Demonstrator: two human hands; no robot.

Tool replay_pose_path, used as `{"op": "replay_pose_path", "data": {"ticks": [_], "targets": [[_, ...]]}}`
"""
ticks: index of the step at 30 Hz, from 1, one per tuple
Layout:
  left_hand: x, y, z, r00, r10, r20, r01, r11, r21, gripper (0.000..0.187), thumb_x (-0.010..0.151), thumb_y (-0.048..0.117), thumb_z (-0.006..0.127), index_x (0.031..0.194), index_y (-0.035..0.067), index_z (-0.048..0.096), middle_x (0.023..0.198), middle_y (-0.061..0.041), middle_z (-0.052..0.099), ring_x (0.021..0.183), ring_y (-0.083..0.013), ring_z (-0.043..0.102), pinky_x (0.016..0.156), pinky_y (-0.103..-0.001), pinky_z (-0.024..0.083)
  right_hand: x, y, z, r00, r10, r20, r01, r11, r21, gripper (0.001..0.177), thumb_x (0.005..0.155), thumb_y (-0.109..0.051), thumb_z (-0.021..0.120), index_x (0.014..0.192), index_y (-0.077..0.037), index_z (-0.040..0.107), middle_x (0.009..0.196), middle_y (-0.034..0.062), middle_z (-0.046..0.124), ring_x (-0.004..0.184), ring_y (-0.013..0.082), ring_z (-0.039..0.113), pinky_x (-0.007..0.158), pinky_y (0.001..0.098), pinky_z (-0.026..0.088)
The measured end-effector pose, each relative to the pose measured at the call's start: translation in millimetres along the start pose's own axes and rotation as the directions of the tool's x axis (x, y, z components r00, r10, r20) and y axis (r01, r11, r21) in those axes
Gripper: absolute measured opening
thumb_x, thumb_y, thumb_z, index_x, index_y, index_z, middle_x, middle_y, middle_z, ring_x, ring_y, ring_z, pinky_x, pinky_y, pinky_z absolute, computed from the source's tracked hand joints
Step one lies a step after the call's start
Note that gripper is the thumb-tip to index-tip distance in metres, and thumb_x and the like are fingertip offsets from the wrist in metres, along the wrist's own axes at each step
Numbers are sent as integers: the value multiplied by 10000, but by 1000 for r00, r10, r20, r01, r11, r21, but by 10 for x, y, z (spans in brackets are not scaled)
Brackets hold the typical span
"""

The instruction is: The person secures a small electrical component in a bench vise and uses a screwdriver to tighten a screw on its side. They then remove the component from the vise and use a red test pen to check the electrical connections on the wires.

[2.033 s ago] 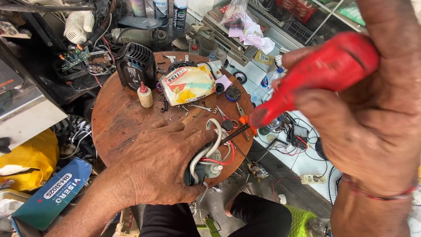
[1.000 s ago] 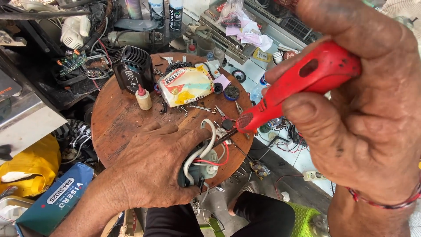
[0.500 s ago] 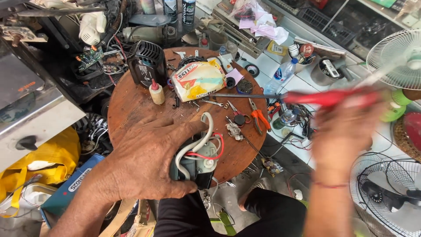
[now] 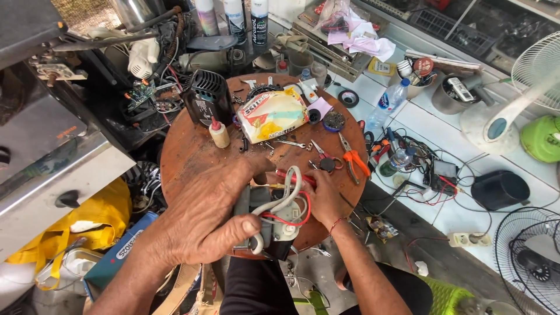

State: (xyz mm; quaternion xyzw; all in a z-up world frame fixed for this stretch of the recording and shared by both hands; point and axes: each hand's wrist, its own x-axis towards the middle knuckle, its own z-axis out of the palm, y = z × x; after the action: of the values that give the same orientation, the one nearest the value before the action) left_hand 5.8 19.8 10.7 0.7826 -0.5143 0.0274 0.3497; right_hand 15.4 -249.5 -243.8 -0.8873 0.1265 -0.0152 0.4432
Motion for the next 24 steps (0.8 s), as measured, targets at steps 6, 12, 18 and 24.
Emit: {"op": "replay_pose_path", "data": {"ticks": [6,12,18,24], "targets": [[2,-95,-13,999,-38,15,37,997,70,546,1048,496,223,1235,85,530,974,-124,639,859,-344,612,756,-430,436,-384,-405,-368,967,-177,-181,194,978,82,327,999,-163,581,1311,-75,628,1305,106,587,831,180,698,766,308,592],[-5,-106,54,997,-70,12,68,991,119,507,1064,451,245,1168,82,576,969,-126,639,873,-352,616,795,-447,439,-1089,-1103,-822,680,-599,-423,691,715,100,169,1054,-115,532,1104,-7,651,988,121,687,725,148,715,654,246,624],[19,-54,181,990,-120,-70,133,965,228,534,1008,534,341,1204,110,601,1028,-132,688,874,-398,615,751,-510,420,-1387,-1495,-549,627,-734,-262,743,664,-84,236,978,-249,672,1135,-75,638,881,42,676,706,193,685,661,331,547],[-6,-26,141,990,-123,-69,133,976,172,477,1022,489,419,1291,145,612,1117,-97,674,976,-352,660,832,-448,461,-1357,-1588,-470,524,-797,-300,728,602,-329,210,987,-278,660,1093,-98,643,814,51,703,665,265,676,586,421,517]]}}
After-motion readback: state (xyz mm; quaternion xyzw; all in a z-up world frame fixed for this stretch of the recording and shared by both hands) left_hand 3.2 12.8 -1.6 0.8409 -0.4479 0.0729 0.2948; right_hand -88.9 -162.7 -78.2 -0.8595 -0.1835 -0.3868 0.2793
